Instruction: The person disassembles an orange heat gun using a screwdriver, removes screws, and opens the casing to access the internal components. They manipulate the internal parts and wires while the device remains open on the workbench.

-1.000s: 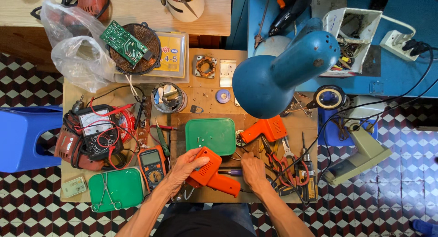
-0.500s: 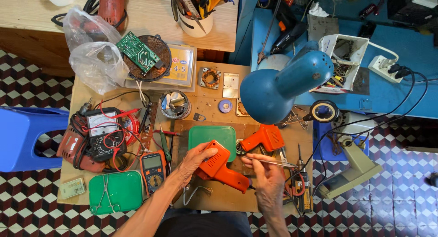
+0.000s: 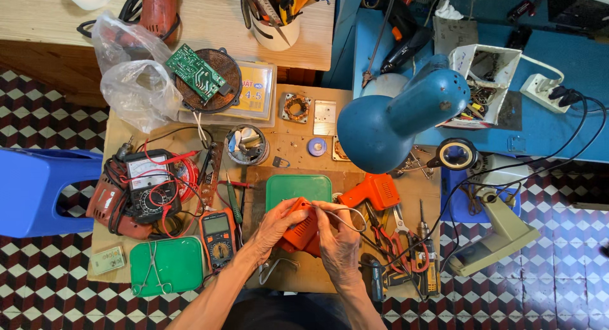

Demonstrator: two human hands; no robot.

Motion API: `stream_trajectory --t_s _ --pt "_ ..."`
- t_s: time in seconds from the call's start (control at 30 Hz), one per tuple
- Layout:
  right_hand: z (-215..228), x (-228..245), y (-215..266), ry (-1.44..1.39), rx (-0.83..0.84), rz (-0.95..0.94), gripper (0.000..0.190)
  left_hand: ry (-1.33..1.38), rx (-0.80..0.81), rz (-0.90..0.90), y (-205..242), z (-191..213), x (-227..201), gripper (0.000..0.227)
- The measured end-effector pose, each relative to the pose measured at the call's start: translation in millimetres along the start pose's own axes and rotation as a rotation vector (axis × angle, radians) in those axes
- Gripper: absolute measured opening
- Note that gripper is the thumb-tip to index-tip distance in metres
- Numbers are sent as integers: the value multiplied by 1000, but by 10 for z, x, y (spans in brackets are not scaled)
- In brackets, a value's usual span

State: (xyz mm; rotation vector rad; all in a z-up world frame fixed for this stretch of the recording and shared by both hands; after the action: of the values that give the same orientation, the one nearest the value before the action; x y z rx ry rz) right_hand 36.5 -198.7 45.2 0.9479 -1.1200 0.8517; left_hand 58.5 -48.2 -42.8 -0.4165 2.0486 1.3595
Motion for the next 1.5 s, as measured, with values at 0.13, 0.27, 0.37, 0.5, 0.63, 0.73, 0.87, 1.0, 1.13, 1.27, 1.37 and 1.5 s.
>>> stream_trajectory --t_s 0.13,0.27,0.37,0.5,0.63,0.73,0.87,1.0,1.13,1.27,1.37,1.5 --pt "-75 199 0 66 51 272 12 12 -1 5 28 -33 -40 83" --pt "-99 216 -3 185 44 317 14 -3 -20 21 25 -15 -41 82" --pt "-111 231 17 164 49 354 17 -11 -23 14 11 2 -33 81" --pt "-150 239 14 226 41 398 17 -1 -23 8 -11 19 -7 80" --pt "-182 264 13 235 45 438 19 1 -18 -13 -19 40 18 79" --pt "-205 237 15 242 59 390 16 -39 -39 17 -37 71 76 78" --pt "-232 204 -3 307 66 340 15 -35 -52 40 -52 97 126 78" --pt "-223 280 23 278 49 440 17 -22 -41 26 -61 91 140 77" --pt "-232 320 45 281 31 464 17 -15 -46 20 -73 91 141 75" --pt "-267 273 18 365 39 343 10 -38 -91 57 -58 107 158 71" --pt "-276 307 39 369 38 358 10 -37 -91 52 -22 101 145 71" --pt "-257 291 43 312 49 311 10 -32 -82 43 4 65 109 72"
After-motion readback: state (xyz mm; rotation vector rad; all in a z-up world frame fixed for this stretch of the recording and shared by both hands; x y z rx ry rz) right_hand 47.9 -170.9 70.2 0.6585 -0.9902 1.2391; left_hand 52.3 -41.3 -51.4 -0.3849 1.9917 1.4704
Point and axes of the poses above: each hand's wrist, its own y-axis away from the middle knuckle, its own z-axis out of the back of the hand, x = y × z, the point moved 8 cm from there along -y, towards the middle knuckle, and after that the axes turned 6 degrees about -y, right-handed, at the moved point
